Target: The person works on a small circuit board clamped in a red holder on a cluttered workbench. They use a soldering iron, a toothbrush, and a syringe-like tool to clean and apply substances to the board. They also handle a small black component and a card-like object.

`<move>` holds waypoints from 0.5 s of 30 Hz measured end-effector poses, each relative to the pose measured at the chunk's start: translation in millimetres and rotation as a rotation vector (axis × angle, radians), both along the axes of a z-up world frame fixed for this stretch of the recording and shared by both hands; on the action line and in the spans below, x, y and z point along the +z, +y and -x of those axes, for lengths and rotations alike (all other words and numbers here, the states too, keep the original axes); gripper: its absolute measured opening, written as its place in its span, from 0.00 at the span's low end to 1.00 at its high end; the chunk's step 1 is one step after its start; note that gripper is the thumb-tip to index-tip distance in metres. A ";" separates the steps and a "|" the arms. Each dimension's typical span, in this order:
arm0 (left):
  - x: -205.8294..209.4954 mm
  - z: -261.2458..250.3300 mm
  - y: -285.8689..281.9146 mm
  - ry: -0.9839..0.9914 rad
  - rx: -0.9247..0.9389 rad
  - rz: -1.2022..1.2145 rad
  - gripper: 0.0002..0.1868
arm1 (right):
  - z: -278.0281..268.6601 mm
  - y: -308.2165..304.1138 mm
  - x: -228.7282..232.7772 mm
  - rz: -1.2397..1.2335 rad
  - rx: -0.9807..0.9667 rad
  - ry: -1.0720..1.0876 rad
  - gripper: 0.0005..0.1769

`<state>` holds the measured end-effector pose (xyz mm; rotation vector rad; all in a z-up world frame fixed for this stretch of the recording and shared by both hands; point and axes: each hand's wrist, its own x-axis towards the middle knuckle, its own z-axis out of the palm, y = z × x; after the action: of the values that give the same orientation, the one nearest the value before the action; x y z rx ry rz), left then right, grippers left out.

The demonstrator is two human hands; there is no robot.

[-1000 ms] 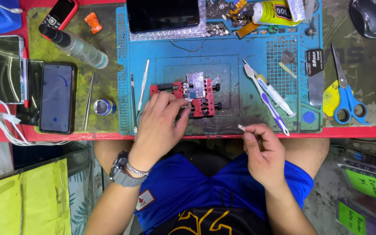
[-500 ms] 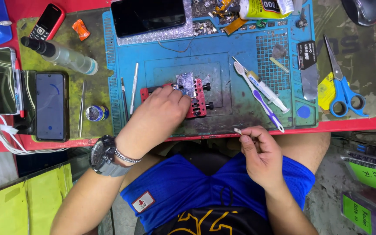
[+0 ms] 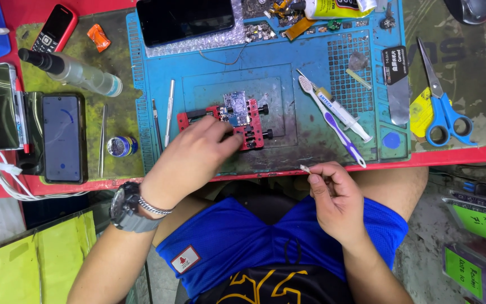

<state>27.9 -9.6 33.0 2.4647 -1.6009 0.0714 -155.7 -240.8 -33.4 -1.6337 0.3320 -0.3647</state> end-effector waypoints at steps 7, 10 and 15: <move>-10.1 17.7 4.4 0.124 0.377 0.207 0.07 | -11.4 6.6 11.3 0.132 0.044 0.021 0.06; -26.3 31.4 -4.9 0.127 0.503 0.302 0.08 | -27.2 15.8 24.8 0.307 0.082 0.008 0.06; -46.4 43.5 -9.9 -0.153 0.418 0.346 0.12 | -63.8 25.5 27.5 0.635 0.048 -0.169 0.06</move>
<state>-15.6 -19.5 -13.4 2.5082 -0.9877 0.5597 -91.8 -215.3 -5.9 -2.2067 0.0423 -0.6098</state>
